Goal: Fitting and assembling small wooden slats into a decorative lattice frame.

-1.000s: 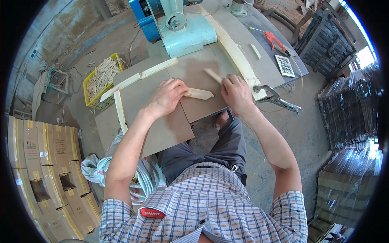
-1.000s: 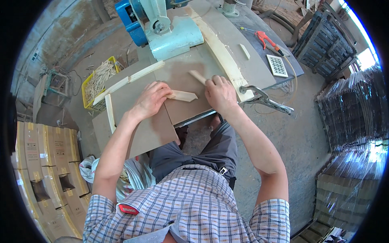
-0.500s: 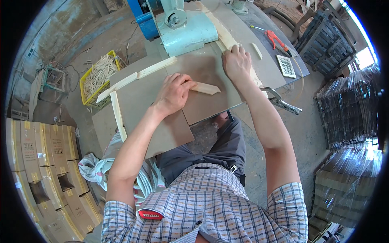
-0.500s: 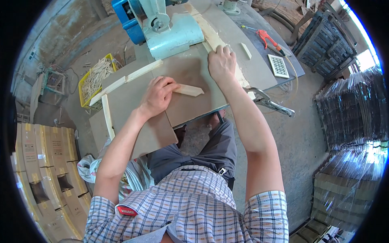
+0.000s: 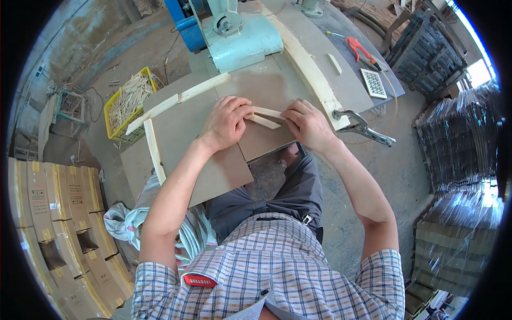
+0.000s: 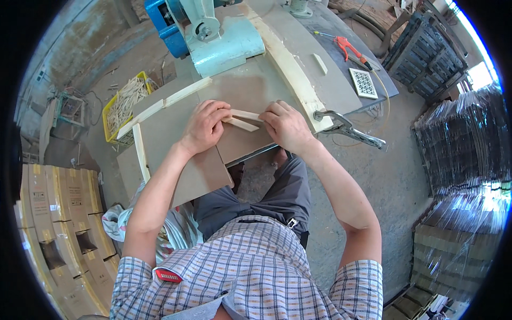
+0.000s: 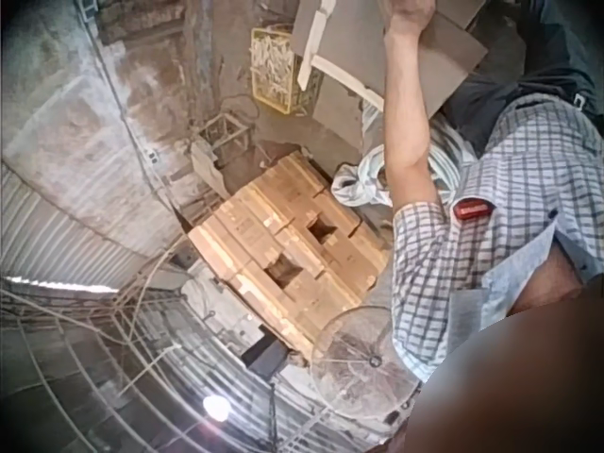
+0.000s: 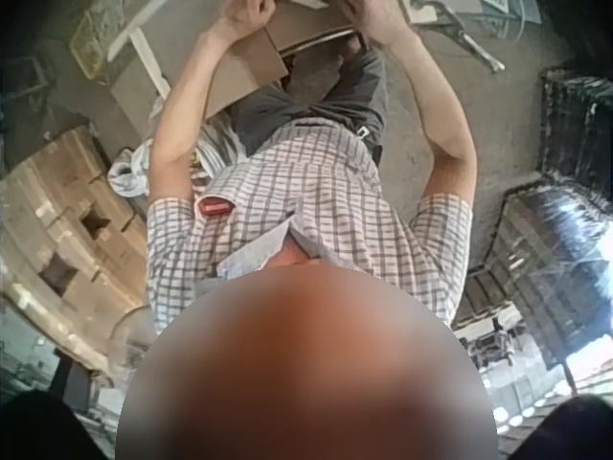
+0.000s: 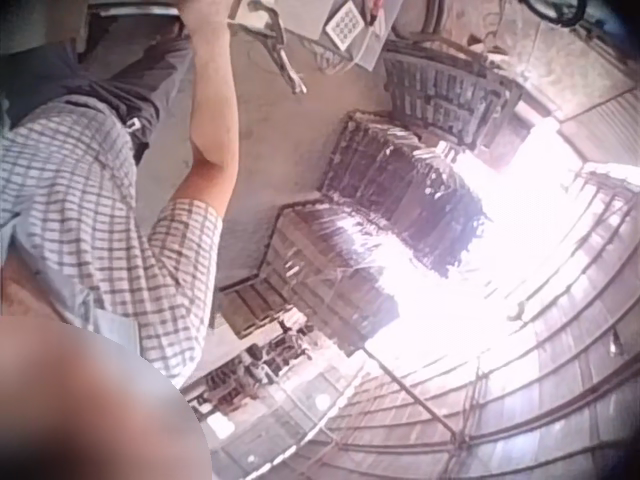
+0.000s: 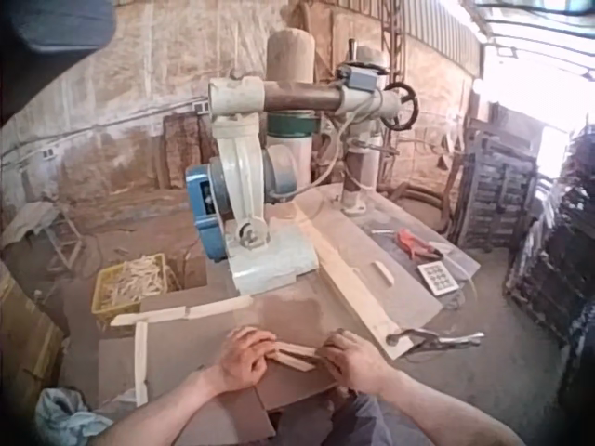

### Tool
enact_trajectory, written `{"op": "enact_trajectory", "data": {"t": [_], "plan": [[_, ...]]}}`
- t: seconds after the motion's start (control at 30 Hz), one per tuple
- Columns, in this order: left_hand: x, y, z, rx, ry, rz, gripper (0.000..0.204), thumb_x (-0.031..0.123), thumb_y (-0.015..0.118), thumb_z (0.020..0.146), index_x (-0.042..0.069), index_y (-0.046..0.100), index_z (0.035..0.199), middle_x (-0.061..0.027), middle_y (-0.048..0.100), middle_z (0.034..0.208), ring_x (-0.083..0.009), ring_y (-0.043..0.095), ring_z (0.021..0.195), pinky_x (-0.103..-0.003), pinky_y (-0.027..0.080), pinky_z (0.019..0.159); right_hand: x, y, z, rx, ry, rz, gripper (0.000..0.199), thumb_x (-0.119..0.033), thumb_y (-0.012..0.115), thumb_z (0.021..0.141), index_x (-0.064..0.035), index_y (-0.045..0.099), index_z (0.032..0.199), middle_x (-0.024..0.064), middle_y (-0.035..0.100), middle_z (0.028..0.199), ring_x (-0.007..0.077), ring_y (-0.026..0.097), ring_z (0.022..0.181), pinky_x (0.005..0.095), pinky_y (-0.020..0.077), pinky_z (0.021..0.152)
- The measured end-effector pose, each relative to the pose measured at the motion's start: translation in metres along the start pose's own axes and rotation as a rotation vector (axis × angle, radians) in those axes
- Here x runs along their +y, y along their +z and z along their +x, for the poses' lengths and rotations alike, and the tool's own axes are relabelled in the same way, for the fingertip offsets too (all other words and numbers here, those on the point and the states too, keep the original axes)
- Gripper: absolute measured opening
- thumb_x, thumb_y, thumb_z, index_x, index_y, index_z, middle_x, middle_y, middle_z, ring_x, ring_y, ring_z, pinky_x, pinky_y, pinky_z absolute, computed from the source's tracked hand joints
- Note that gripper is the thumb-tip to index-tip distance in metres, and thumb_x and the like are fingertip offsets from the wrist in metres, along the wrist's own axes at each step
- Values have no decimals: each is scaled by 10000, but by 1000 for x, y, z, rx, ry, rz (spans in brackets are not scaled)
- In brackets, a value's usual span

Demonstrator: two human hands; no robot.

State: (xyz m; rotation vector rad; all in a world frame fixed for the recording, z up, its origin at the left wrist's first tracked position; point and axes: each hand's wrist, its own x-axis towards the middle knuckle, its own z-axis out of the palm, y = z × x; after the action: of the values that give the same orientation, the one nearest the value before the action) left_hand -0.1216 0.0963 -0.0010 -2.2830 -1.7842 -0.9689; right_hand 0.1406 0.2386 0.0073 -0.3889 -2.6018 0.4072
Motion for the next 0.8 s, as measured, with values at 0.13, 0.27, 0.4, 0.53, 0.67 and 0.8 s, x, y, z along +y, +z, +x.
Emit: {"op": "enact_trajectory", "data": {"t": [0.13,0.27,0.4,0.53,0.67,0.8], "plan": [[4,-5,-2,-33,-24,-19,229,31,701,853,83,711,1076,-76,669,1173,-309,636,1147,-460,517,1013,2,3,-2,72,154,-213,121,-120,745,907,-75,734,1019,76,654,1019,305,658,1034,439,570,893],[6,-6,0,-48,-57,-23,179,126,776,881,93,710,1044,-69,660,1131,-302,637,1123,-442,512,991,5,10,3,140,121,-283,124,-154,738,915,-74,723,1008,89,649,1012,314,658,1009,449,568,881],[4,-4,-1,-55,-80,-25,173,171,808,894,99,723,1026,-55,669,1084,-292,636,1085,-434,505,959,10,13,8,122,95,-277,145,-187,744,906,-86,727,1008,87,655,1017,316,654,1015,450,557,871],[1,0,-5,-2,-97,-29,167,198,811,910,98,735,1020,-46,672,1050,-284,636,1065,-438,505,950,16,5,4,171,230,-559,132,-219,730,914,-123,750,1003,67,666,1029,279,646,1061,440,513,876],[-1,-1,-5,-34,-114,-33,207,256,814,926,100,749,1046,-44,675,1061,-279,636,1070,-435,497,972,33,3,22,140,294,-669,143,-223,677,949,-110,761,924,73,655,1031,288,627,1050,441,500,869],[2,-9,-7,-31,-82,10,270,242,791,948,81,753,1162,-40,676,1197,-267,620,1147,-444,482,1019,55,18,65,161,314,-645,134,-196,673,933,-114,772,894,87,668,1057,291,635,1088,448,500,882]]}}
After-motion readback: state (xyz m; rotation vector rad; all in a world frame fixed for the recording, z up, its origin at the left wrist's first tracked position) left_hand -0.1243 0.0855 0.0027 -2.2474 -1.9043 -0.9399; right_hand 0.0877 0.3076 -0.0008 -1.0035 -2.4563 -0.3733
